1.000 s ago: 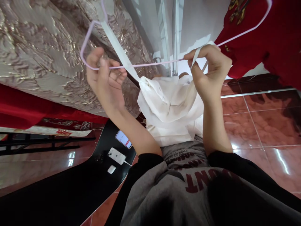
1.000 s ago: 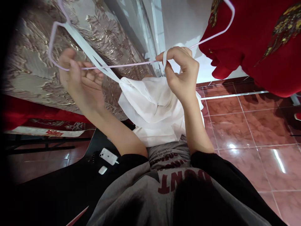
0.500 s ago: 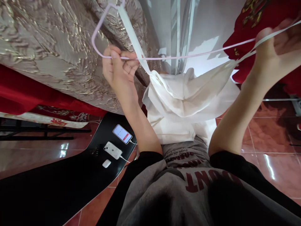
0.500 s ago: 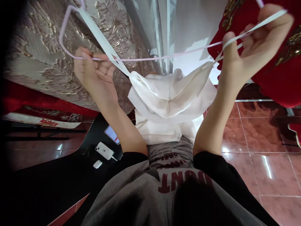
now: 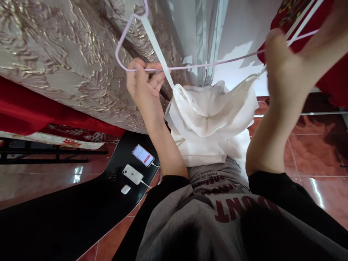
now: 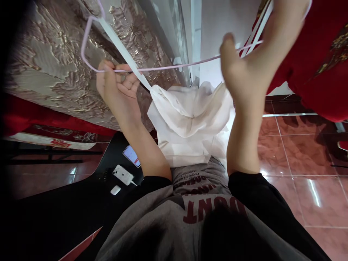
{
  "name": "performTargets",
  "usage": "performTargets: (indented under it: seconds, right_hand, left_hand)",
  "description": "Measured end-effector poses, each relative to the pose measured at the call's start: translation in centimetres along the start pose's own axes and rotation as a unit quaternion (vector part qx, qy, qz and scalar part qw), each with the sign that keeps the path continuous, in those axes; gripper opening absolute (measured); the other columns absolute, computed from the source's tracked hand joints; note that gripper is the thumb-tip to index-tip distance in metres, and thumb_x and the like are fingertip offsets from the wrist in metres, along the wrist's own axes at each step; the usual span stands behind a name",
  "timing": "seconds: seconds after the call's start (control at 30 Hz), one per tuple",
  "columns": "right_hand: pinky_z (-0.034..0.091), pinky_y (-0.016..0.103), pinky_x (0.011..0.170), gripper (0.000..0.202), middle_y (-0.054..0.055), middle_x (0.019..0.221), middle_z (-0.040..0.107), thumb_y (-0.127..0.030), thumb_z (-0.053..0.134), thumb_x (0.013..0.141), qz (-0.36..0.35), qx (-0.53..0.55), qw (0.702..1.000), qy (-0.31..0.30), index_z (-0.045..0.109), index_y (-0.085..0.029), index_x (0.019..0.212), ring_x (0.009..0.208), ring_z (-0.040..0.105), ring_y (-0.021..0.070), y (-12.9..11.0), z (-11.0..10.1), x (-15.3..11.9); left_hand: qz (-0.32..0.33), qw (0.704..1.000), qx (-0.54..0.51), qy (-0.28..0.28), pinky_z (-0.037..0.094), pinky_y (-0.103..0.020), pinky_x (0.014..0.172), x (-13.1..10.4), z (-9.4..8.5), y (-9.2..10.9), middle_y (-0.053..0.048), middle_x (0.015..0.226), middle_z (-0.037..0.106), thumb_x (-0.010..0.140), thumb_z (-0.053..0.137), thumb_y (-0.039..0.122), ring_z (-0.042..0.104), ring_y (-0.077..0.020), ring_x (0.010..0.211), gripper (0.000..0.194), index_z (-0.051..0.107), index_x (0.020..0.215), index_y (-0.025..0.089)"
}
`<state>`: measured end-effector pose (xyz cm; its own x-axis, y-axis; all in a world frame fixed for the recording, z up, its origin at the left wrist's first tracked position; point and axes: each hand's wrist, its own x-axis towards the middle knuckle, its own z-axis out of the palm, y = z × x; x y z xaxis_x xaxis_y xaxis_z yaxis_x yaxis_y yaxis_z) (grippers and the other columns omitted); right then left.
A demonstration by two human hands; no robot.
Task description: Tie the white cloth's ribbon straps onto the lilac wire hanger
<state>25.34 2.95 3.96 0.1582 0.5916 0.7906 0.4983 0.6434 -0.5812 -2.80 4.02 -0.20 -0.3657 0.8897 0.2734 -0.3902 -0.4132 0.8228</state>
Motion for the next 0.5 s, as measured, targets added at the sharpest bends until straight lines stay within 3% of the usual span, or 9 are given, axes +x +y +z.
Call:
performTargets:
  seconds: [0.07,0.1,0.17,0.23,0.33,0.4,0.5]
  right_hand:
    - [0.051,0.045,0.118,0.020,-0.002,0.115,0.070,-0.031,0.066,0.093,-0.070,-0.003,0.995,-0.068,0.070,-0.030,0.113,0.117,0.067,0.0196,-0.4,2.1,-1.1]
    - [0.054,0.047,0.113,0.018,-0.001,0.111,0.072,-0.031,0.065,0.092,-0.070,-0.004,0.992,-0.108,0.071,-0.029,0.109,0.110,0.067,0.0204,-0.5,3.1,-1.6]
    - [0.050,0.054,0.119,0.020,0.000,0.106,0.074,-0.032,0.072,0.086,-0.032,-0.037,0.983,-0.174,0.071,-0.032,0.105,0.107,0.066,0.0237,-0.1,4.6,-2.7]
    - [0.037,0.059,0.131,0.025,-0.001,0.107,0.074,-0.036,0.074,0.084,-0.009,-0.067,0.983,-0.171,0.070,-0.039,0.108,0.114,0.064,0.0265,0.4,5.6,-3.8]
    - [0.029,0.059,0.136,0.018,0.001,0.108,0.072,-0.045,0.062,0.093,-0.015,-0.046,0.993,-0.112,0.070,-0.043,0.108,0.120,0.062,0.0261,0.9,5.9,-5.0]
    - [0.028,0.060,0.137,0.020,0.002,0.105,0.071,-0.051,0.056,0.096,-0.012,-0.032,0.996,-0.083,0.071,-0.041,0.104,0.121,0.062,0.0257,0.8,5.6,-5.4]
    - [0.026,0.061,0.137,0.024,0.003,0.101,0.069,-0.057,0.057,0.095,0.008,-0.028,0.998,-0.062,0.072,-0.039,0.099,0.121,0.061,0.0265,0.6,5.2,-5.5]
  left_hand:
    - [0.001,1.000,0.001,-0.003,0.061,-0.031,0.083,-0.4,0.3,-0.2,-0.001,0.086,0.068,0.118,0.030,0.020,0.070,-0.0136,0.076,0.028,0.049,0.098,0.022]
    - [0.003,1.000,0.002,-0.007,0.061,-0.032,0.083,-0.6,0.4,-0.3,-0.003,0.090,0.069,0.117,0.032,0.020,0.071,-0.0148,0.082,0.028,0.051,0.097,0.022]
    - [0.007,1.000,0.013,-0.010,0.062,-0.032,0.082,-1.2,0.2,-0.3,-0.006,0.099,0.072,0.117,0.040,0.026,0.072,-0.0175,0.094,0.025,0.056,0.098,0.022]
    - [-0.008,0.999,0.043,-0.025,0.062,-0.033,0.083,-2.1,-0.3,0.3,-0.008,0.111,0.073,0.112,0.056,0.040,0.072,-0.0201,0.101,0.021,0.062,0.100,0.023]
    - [-0.026,0.986,0.122,-0.106,0.063,-0.038,0.082,-4.0,-1.4,2.8,-0.010,0.123,0.074,0.093,0.078,0.061,0.073,-0.0241,0.094,0.038,0.075,0.103,0.025]
    - [0.000,0.977,0.171,-0.128,0.059,-0.036,0.074,-5.2,-2.0,4.8,-0.009,0.113,0.077,0.094,0.073,0.066,0.074,-0.0240,0.083,0.041,0.080,0.104,0.026]
    - [0.006,0.950,0.252,-0.185,0.057,-0.037,0.075,-6.3,-2.3,6.9,-0.009,0.103,0.080,0.105,0.061,0.058,0.076,-0.0270,0.092,0.041,0.084,0.102,0.024]
